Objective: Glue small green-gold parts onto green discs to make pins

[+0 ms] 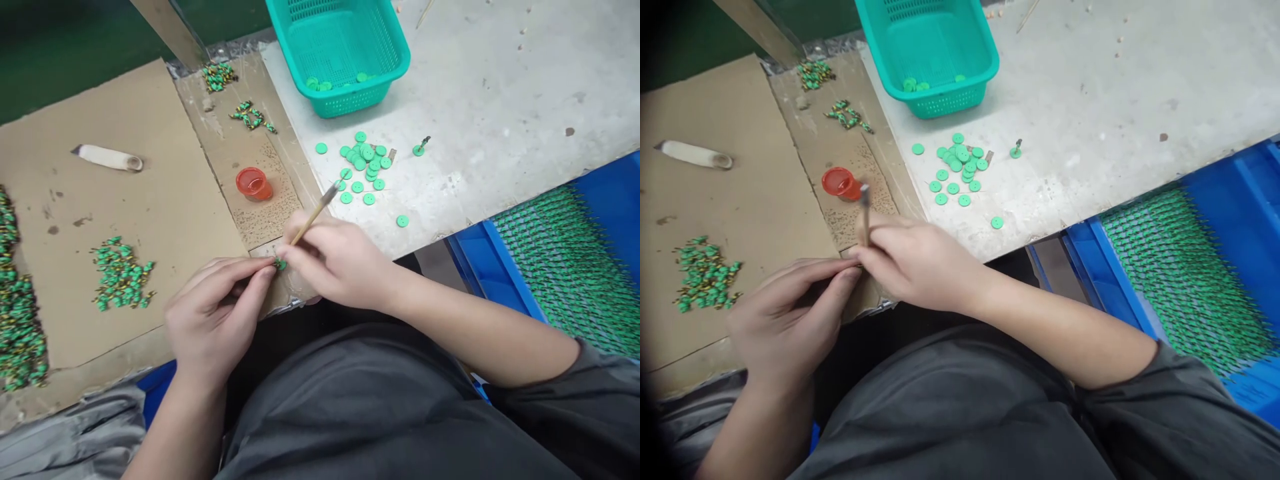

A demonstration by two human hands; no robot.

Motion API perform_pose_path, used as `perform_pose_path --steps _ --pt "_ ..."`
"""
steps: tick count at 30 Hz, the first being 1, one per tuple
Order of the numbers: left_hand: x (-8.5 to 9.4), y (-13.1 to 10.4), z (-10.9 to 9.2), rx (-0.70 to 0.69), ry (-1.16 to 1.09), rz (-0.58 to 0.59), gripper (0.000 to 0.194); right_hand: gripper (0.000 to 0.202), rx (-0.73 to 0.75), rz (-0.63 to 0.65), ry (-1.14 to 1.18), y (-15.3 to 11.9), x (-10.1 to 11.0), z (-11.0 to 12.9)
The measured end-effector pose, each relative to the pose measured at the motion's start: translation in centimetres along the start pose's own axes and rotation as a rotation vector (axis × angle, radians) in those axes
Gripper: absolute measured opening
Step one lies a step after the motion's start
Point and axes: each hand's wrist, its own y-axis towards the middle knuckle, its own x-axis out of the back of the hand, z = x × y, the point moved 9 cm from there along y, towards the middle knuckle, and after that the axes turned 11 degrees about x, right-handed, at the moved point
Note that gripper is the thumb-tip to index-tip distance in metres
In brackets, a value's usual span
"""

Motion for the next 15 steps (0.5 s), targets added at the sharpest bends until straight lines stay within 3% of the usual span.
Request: perform_pose_path --steps 4,11,15 --pt "0.2 0.0 0.1 0.022 0.003 0.002 0.008 0.020 -0.138 -0.102 0.110 0.0 1.0 -0.9" --pt "0.1 -0.3 0.4 0.023 0.036 0.009 0.021 0.037 -0.157 0.036 0.057 1.0 0.4 -0.6" --pt "-0.4 0.0 -0.1 -0.029 0.119 0.026 0.019 0.035 -0.074 0.093 0.045 2.0 0.0 -0.4"
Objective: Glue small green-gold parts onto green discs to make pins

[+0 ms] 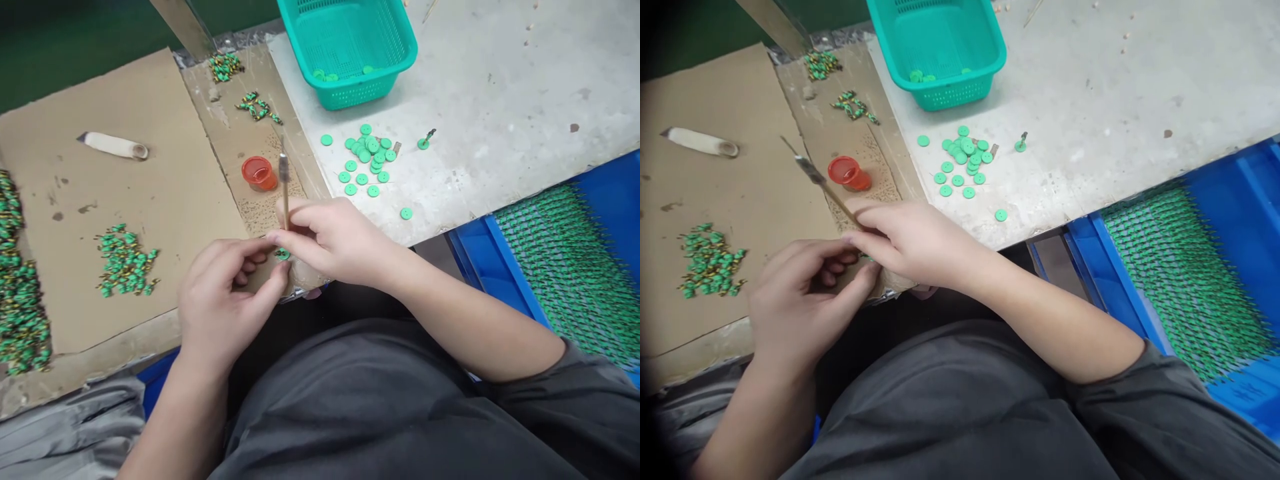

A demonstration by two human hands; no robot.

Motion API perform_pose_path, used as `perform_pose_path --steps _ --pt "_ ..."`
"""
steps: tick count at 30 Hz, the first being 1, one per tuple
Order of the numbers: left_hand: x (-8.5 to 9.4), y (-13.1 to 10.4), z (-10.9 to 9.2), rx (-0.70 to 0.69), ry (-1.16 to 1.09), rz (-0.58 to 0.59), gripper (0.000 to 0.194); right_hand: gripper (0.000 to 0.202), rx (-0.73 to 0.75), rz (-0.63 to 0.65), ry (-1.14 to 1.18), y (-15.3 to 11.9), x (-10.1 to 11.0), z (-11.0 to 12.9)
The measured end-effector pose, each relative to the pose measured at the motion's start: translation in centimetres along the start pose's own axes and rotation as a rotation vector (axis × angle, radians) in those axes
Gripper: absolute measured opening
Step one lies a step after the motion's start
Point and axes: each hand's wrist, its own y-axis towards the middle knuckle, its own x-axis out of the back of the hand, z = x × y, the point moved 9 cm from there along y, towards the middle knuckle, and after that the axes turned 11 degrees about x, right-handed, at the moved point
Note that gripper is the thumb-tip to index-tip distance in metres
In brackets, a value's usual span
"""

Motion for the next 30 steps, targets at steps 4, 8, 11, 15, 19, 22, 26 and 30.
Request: perform_pose_path --steps 4,8,11,15,19,22,26,30 --pt "-0.2 0.1 -0.4 -0.040 0.049 0.007 0.009 0.035 0.018 0.074 -0.009 0.5 -0.6 -0.3" --pt "-0.1 0.1 -0.4 -0.032 0.059 0.010 0.007 0.034 -0.006 0.105 -0.053 0.5 -0.9 -0.6" --pt "0.0 0.1 -0.4 -0.033 0.055 0.012 0.011 0.034 -0.015 0.127 -0.052 0.6 -1.1 -0.5" --pt "-0.1 0.1 -0.6 -0.056 0.056 0.011 0.013 0.034 -0.030 0.154 -0.046 0.6 -1.3 -0.5" --pt "-0.1 0.0 -0.8 -0.088 0.049 -0.001 0.014 0.034 0.008 0.152 -0.057 0.6 -1.4 -0.2" --pt "-0.2 -0.1 -0.7 -0.100 0.055 0.000 0.013 0.032 0.030 0.182 -0.088 0.7 -1.8 -0.2" --pt "-0.1 -0.3 -0.5 -0.102 0.061 -0.004 0.009 0.032 0.007 0.208 -0.146 0.9 -2.2 -0.5" --pt "-0.3 -0.2 -0.3 -0.085 0.044 0.012 0.009 0.035 -0.027 0.224 -0.167 1.6 -2.5 -0.8"
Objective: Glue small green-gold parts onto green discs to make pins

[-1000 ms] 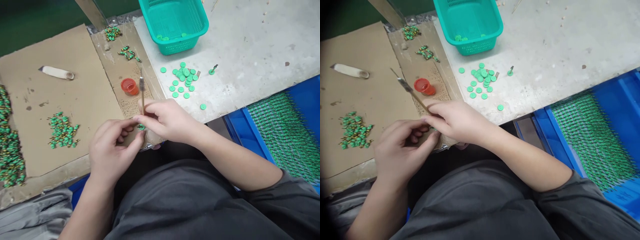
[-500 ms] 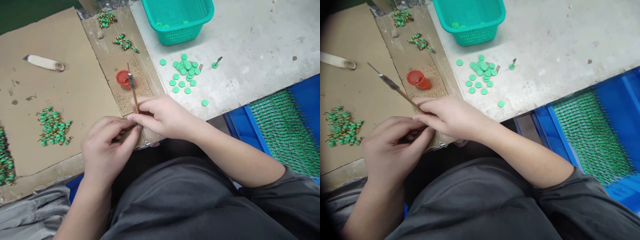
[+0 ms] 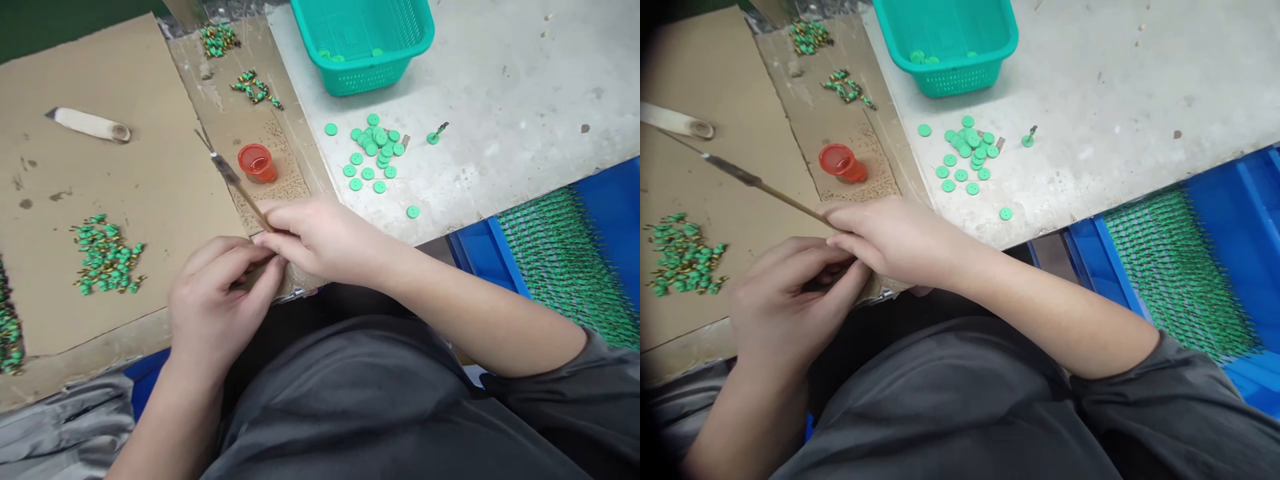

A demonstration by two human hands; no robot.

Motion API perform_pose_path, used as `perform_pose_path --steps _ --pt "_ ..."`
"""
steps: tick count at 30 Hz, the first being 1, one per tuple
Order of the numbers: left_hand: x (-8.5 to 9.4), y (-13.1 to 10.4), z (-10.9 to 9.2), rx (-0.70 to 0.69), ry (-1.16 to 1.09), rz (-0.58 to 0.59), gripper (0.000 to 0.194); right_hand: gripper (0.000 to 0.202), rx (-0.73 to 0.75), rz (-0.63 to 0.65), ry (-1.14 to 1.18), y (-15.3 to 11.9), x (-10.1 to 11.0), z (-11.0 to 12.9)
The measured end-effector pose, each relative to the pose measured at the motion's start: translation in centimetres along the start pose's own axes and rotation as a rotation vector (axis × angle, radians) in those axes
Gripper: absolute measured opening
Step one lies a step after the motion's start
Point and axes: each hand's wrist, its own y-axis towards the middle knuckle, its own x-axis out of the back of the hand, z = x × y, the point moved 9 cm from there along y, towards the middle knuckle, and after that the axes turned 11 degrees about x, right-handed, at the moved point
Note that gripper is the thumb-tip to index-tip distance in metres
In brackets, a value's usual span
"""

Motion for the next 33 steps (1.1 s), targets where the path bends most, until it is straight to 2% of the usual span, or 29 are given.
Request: perform_pose_path --steps 3,5,7,10,13,16,18,22,28,33 --pt "0.1 0.1 0.2 0.047 -0.024 0.015 0.013 0.032 0.006 0.004 0.037 0.1 0.0 0.3" --pt "0.2 0.2 0.4 0.094 -0.052 0.031 0.012 0.034 0.000 -0.051 0.079 -0.5 0.5 0.4" --pt "0.2 0.2 0.5 0.143 -0.092 0.047 0.008 0.038 -0.054 -0.196 0.121 -2.0 1.8 0.1" --pt "0.2 0.0 0.7 0.233 -0.169 0.046 0.017 0.044 -0.200 -0.485 0.186 -5.8 4.1 -1.0" --pt "0.2 0.0 1.0 0.332 -0.260 0.022 0.015 0.053 -0.265 -0.602 0.271 -8.5 4.7 -1.7" --pt "0.9 0.5 1.5 0.446 -0.380 0.025 0.026 0.056 -0.280 -0.604 0.320 -9.4 4.3 -2.1" --pt "1.7 1.0 1.6 0.517 -0.482 0.076 0.041 0.052 -0.272 -0.598 0.306 -9.5 4.1 -2.1" --pt "3.4 2.0 0.2 0.579 -0.650 0.198 0.064 0.041 -0.213 -0.561 0.206 -9.4 3.7 -1.7" --pt "4.6 3.1 -3.0 0.546 -0.745 0.240 0.061 0.036 -0.093 -0.548 0.145 -9.0 3.8 -0.7" --pt "4.7 3.5 -3.5 0.556 -0.734 0.242 0.063 0.032 -0.008 -0.535 0.126 -9.1 4.2 0.7"
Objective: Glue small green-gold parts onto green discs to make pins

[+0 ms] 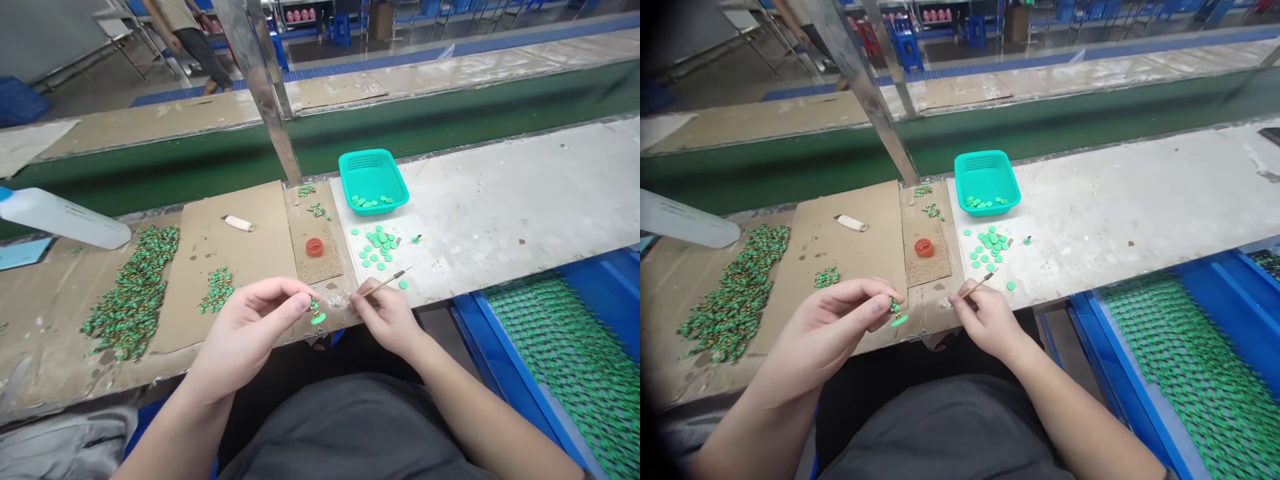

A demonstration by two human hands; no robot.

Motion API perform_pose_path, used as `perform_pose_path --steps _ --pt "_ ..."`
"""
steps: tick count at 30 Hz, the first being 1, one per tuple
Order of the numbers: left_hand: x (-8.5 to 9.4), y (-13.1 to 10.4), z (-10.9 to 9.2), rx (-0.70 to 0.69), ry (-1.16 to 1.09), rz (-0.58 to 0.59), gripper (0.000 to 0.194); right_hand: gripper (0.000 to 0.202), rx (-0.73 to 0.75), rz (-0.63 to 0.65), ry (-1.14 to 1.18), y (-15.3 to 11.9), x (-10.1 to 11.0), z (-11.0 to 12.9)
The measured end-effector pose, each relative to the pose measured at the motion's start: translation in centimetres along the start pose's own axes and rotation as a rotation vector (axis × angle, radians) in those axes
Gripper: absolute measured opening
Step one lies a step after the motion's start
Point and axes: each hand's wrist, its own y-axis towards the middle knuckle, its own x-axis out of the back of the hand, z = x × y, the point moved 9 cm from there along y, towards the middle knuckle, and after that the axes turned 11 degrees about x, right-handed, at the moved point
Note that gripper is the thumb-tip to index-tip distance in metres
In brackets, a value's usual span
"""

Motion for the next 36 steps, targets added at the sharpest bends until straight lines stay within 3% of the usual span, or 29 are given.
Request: perform_pose_path --steps 5,8,10,15,19,26,33,36 --pt "-0.5 0.5 0.1 -0.007 0.071 -0.012 0.065 0.032 0.049 -0.007 -0.031 -2.0 1.3 2.1" --pt "-2.3 2.6 0.2 -0.039 0.259 -0.081 0.062 0.034 0.047 -0.020 -0.061 -4.0 2.8 2.9" --pt "-5.4 5.1 -0.2 -0.101 0.384 -0.070 0.056 0.037 -0.002 -0.037 -0.069 -5.2 4.0 2.6" --pt "-15.3 13.1 -1.4 -0.237 0.551 0.054 0.040 0.035 -0.110 -0.120 -0.103 -7.4 7.6 1.8" --pt "-19.6 17.1 -2.0 -0.306 0.693 0.054 0.038 0.034 -0.152 -0.181 -0.101 -8.6 9.7 1.7" --pt "-21.1 17.5 -1.8 -0.328 0.826 0.071 0.042 0.041 -0.217 -0.243 -0.098 -9.7 11.6 1.0" --pt "-22.1 17.9 -2.4 -0.393 0.951 0.102 0.043 0.038 -0.225 -0.240 -0.080 -9.3 11.9 0.6" --pt "-23.1 18.5 -2.3 -0.407 1.021 0.149 0.035 0.037 -0.221 -0.236 -0.077 -9.2 11.8 0.5"
